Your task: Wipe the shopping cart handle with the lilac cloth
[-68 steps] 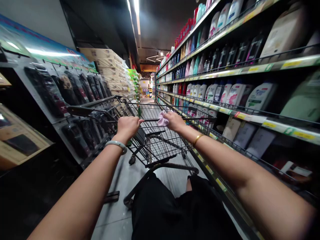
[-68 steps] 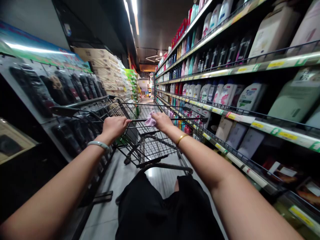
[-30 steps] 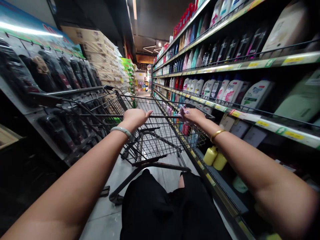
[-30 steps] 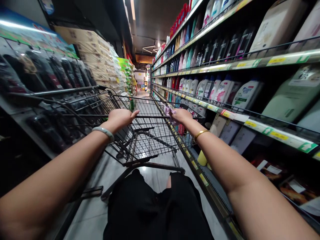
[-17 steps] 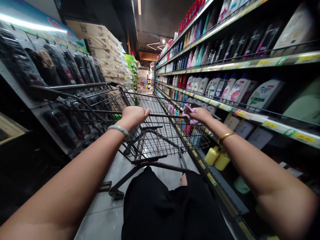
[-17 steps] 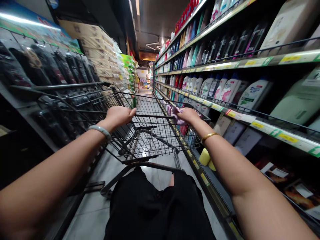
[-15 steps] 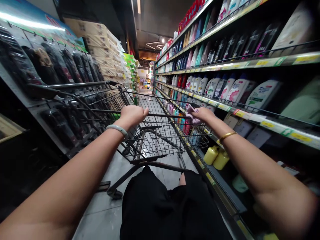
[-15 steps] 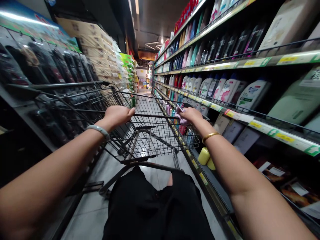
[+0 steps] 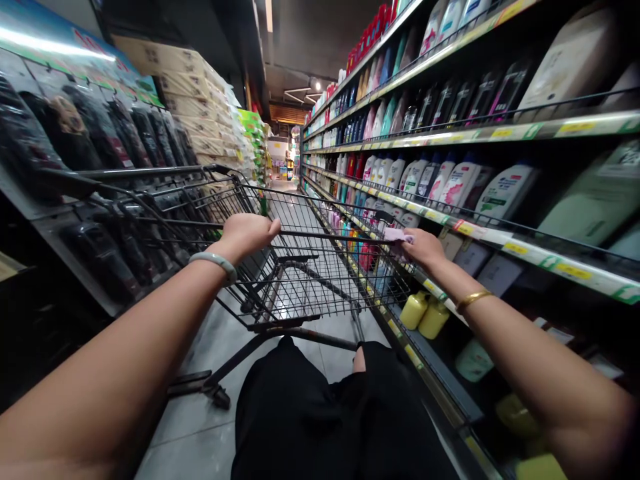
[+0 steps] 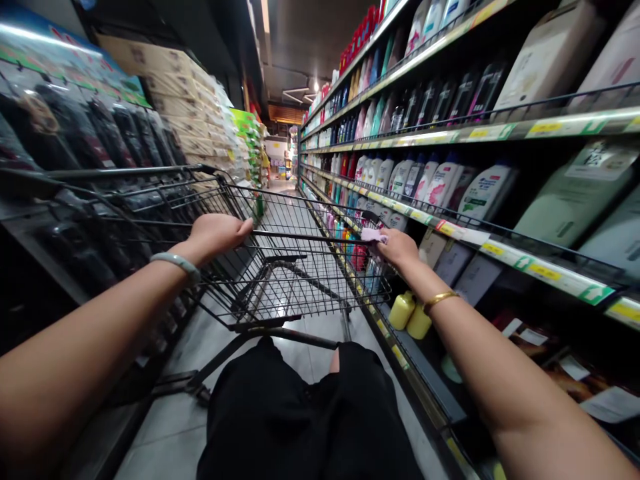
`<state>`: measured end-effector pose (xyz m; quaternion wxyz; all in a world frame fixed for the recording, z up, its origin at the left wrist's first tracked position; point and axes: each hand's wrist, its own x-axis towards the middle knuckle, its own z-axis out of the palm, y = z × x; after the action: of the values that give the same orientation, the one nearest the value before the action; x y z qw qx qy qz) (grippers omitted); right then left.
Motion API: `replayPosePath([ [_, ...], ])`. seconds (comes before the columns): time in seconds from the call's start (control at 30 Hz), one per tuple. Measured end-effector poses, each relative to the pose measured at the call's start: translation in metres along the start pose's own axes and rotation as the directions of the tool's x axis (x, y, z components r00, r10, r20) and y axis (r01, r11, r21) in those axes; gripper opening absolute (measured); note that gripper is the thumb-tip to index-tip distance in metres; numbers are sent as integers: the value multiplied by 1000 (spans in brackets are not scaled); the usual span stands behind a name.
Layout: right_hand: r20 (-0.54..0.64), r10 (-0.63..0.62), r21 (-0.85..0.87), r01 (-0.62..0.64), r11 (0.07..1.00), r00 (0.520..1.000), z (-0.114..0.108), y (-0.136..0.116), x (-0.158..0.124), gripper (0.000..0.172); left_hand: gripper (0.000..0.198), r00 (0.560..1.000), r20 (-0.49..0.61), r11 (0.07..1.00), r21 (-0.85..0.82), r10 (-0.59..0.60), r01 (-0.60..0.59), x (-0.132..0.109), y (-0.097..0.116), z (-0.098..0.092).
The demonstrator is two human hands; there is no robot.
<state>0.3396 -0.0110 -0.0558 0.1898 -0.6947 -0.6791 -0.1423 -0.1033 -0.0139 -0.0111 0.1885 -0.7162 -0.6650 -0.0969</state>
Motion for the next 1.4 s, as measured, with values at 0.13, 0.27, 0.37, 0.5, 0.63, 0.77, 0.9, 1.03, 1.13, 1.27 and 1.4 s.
replayPosePath([
  [0.13,-17,-117,18,117,993,993,1,-1,-13,30,80,998,-36,999,15,44,-44,-1,-9,3],
  [0.27,34,-30,9,30,1000,999,-3,-13,-17,30,69,990,-109,996,11,92,-91,-5,-14,2],
  [0.37,-19,29,2,-29,1000,999,-4,-24,-22,30,57,982,-187,986,-160,8,-38,-10,1,1],
  [0.5,-120,-45,-3,44,999,992,1,-33,-35,29,46,977,-196,930,-338,79,-143,-21,59,1],
  [0.63,-169,-76,23,81,996,983,6,-42,-46,32,42,963,-220,868,-436,155,-239,-32,135,11],
  [0.77,-203,-189,95,211,973,961,5,-51,-53,39,42,954,-264,858,-446,145,-254,-35,174,25],
  [0.9,-73,-295,175,304,937,953,-14,-47,-44,37,47,939,-318,887,-384,133,-256,-30,170,33],
  [1.03,135,-165,127,148,981,977,-34,-44,-34,25,47,942,-306,888,-384,136,-253,-20,158,35],
  [1.13,98,-180,198,158,967,979,-37,-46,-37,26,45,945,-292,884,-390,148,-259,-15,150,36],
  [1.27,97,-215,433,153,888,972,-37,-41,-33,24,43,947,-266,879,-389,181,-277,-9,136,38],
  [1.4,290,-268,372,150,916,918,-49,-51,-12,11,40,951,-232,875,-391,206,-285,-2,121,40],
])
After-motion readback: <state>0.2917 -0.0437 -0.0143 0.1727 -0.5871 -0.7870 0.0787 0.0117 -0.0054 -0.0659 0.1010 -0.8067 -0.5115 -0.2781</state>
